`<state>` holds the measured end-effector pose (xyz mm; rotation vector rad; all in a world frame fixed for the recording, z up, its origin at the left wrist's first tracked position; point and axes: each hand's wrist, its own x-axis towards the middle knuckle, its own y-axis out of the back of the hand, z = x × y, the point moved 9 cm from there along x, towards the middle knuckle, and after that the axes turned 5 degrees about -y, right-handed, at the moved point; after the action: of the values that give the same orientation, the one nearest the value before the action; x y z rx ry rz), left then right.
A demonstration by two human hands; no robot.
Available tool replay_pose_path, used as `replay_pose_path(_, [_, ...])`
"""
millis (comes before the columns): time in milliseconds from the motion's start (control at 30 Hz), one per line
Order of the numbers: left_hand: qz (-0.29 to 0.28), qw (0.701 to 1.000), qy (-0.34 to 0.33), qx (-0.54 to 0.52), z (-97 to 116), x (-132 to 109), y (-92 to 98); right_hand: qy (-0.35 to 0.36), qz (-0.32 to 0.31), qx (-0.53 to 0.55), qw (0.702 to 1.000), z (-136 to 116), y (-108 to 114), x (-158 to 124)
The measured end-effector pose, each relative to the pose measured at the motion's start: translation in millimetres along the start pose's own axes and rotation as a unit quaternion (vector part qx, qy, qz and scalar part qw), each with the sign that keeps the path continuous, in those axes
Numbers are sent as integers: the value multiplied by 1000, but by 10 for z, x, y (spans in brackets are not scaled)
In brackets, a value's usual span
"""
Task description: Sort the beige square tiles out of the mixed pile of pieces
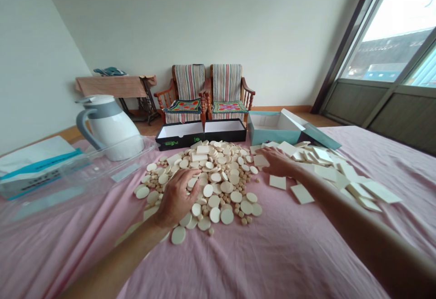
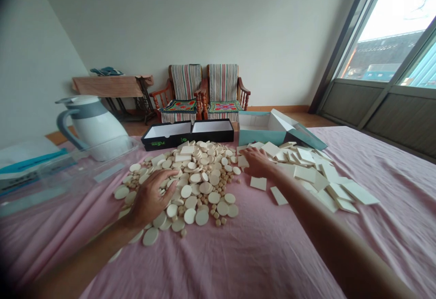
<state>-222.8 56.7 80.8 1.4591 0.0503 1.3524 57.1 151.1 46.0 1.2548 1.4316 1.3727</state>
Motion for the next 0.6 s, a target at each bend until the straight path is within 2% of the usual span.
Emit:
replay_pose_path(67, [1,1000,2,7,-22,-8,6,11,-56,-44,997,-93,-119,79])
replay_pose_path(167, [1,1000,1,12,-40,-11,12,1,-109,-67,992,-101,-161,188])
replay_pose_path(400, [20,999,-23,15,-42,-17,24,29,-161,-106,981,-152,-202,205])
replay_pose_path(500, [30,999,-32,20,-37,-24,28,41,-122,-91,987,-148,-109,181])
replay_pose_path(600, [32,999,-35,21,-31,-21,32,6,-24,-59,998,49,197,178])
